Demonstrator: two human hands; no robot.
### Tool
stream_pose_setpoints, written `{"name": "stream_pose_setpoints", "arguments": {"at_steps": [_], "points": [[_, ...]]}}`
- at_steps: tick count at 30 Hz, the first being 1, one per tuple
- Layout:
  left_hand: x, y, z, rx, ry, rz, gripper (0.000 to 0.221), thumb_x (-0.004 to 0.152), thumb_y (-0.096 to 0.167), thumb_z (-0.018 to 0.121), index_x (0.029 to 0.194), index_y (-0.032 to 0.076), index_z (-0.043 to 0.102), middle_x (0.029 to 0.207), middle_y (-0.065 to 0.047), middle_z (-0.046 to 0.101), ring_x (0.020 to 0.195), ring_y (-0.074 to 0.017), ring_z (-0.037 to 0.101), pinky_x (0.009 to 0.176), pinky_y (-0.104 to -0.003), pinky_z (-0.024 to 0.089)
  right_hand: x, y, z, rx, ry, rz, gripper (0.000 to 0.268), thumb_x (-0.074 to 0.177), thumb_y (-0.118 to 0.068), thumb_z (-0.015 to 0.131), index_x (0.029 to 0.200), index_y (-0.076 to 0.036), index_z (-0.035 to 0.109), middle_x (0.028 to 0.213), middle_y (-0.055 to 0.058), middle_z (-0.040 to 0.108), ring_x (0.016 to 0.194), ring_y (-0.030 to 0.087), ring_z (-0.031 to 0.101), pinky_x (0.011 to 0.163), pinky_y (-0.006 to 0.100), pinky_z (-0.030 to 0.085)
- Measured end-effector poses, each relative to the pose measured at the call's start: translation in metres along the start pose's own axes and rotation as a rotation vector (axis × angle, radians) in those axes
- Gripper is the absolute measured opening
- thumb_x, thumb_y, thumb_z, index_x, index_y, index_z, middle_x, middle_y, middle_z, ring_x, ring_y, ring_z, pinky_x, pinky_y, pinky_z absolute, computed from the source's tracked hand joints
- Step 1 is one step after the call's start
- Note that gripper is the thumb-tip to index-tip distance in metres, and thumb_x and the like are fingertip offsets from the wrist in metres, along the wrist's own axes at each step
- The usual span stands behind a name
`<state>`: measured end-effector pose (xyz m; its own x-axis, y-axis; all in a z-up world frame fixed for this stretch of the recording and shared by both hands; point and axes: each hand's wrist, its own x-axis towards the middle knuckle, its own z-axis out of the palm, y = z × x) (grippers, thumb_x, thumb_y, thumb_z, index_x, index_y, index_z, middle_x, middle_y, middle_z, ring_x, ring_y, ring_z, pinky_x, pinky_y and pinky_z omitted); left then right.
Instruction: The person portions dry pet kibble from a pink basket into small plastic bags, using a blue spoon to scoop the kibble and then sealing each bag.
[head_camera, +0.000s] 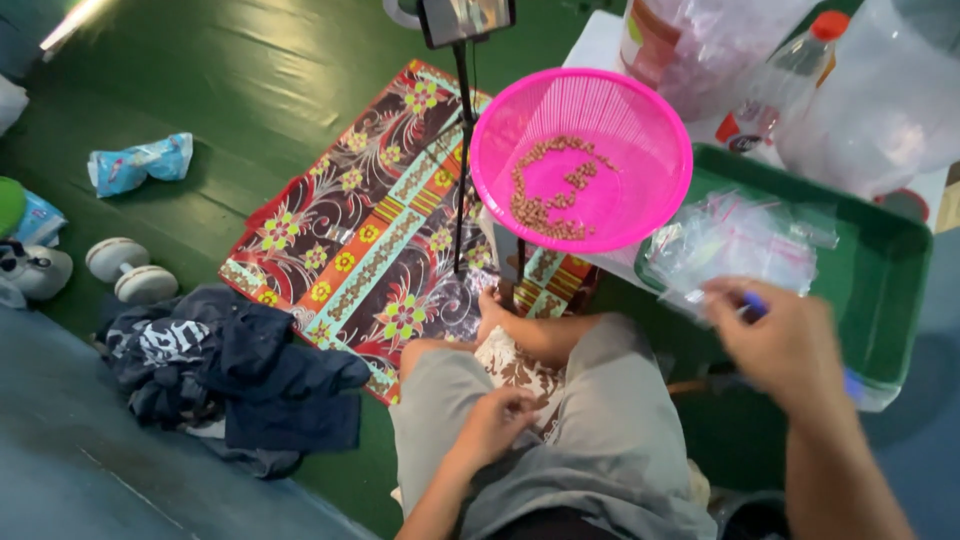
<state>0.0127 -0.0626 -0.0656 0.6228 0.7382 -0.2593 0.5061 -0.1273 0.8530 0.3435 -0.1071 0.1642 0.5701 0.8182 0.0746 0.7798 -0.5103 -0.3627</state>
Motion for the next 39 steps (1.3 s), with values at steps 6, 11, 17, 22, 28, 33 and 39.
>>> {"name": "stream_pose_setpoints", "arguments": {"at_steps": [6, 11, 17, 22, 28, 33, 39], "points": [[-0.032, 0.062, -0.021, -0.723, 0.056, 0.088, 0.04, 0.095, 0.024, 0.071, 0.13, 0.008, 0.064, 0.105, -0.007, 0.069, 0.091, -0.0139, 0.065, 0.083, -0.028, 0.055, -0.059, -0.063, 0.048, 0.438, -0.647, 0.045, 0.016, 0.079, -0.024, 0.083, 0.092, -0.019, 0.091, 0.09, -0.006, 0.089, 0.078, 0.006, 0.072, 0.077, 0.021, 0.051], [-0.033, 0.074, -0.017, -0.703, 0.133, -0.033, 0.043, 0.079, 0.005, 0.083, 0.119, 0.003, 0.066, 0.1, -0.013, 0.079, 0.091, -0.0171, 0.077, 0.08, -0.031, 0.065, -0.081, -0.091, 0.078, 0.595, -0.786, 0.095, 0.015, 0.087, -0.02, 0.075, 0.091, -0.015, 0.089, 0.076, -0.002, 0.08, 0.063, 0.009, 0.059, 0.065, 0.025, 0.046], [-0.041, 0.086, -0.035, -0.543, 0.101, 0.005, 0.005, 0.086, 0.002, 0.078, 0.089, 0.003, 0.074, 0.086, -0.008, 0.079, 0.079, -0.0143, 0.077, 0.074, -0.025, 0.062, -0.078, -0.084, 0.078, 0.702, -0.803, 0.083, 0.015, 0.09, -0.02, 0.077, 0.081, -0.01, 0.085, 0.072, -0.003, 0.075, 0.056, 0.008, 0.046, 0.056, 0.026, 0.038], [-0.042, 0.096, -0.039, -0.584, 0.056, 0.016, 0.009, 0.083, -0.004, 0.066, 0.088, 0.004, 0.068, 0.092, -0.012, 0.08, 0.093, -0.0184, 0.08, 0.085, -0.028, 0.065, -0.077, -0.07, 0.089, 0.81, -0.71, 0.048, 0.013, 0.083, -0.02, 0.083, 0.089, -0.01, 0.086, 0.088, -0.001, 0.083, 0.076, 0.009, 0.068, 0.075, 0.026, 0.052], [-0.042, 0.096, -0.042, -0.649, 0.071, 0.047, 0.006, 0.089, 0.006, 0.072, 0.093, 0.003, 0.072, 0.088, -0.011, 0.079, 0.082, -0.0156, 0.075, 0.075, -0.027, 0.062, -0.074, -0.057, 0.096, 0.927, -0.627, 0.143, 0.013, 0.085, -0.017, 0.082, 0.089, -0.006, 0.083, 0.079, 0.004, 0.079, 0.072, 0.012, 0.068, 0.069, 0.026, 0.051], [-0.038, 0.084, -0.039, -0.981, 0.193, 0.137, 0.007, 0.093, -0.004, 0.065, 0.094, 0.0, 0.06, 0.086, -0.021, 0.075, 0.085, -0.0312, 0.079, 0.082, -0.043, 0.068, -0.082, -0.055, 0.106, 0.946, -0.54, 0.171, 0.008, 0.086, -0.014, 0.08, 0.091, -0.007, 0.08, 0.086, 0.003, 0.079, 0.081, 0.013, 0.07, 0.079, 0.027, 0.052], [-0.035, 0.091, -0.043, -0.216, 0.43, 0.089, 0.006, 0.082, 0.005, 0.068, 0.084, 0.01, 0.067, 0.078, -0.002, 0.074, 0.071, -0.0129, 0.07, 0.071, -0.027, 0.059, -0.1, -0.062, 0.106, 0.821, -0.155, 0.051, 0.022, 0.084, -0.022, 0.084, 0.095, -0.015, 0.067, 0.082, -0.001, 0.059, 0.068, 0.009, 0.05, 0.065, 0.024, 0.044]]}}
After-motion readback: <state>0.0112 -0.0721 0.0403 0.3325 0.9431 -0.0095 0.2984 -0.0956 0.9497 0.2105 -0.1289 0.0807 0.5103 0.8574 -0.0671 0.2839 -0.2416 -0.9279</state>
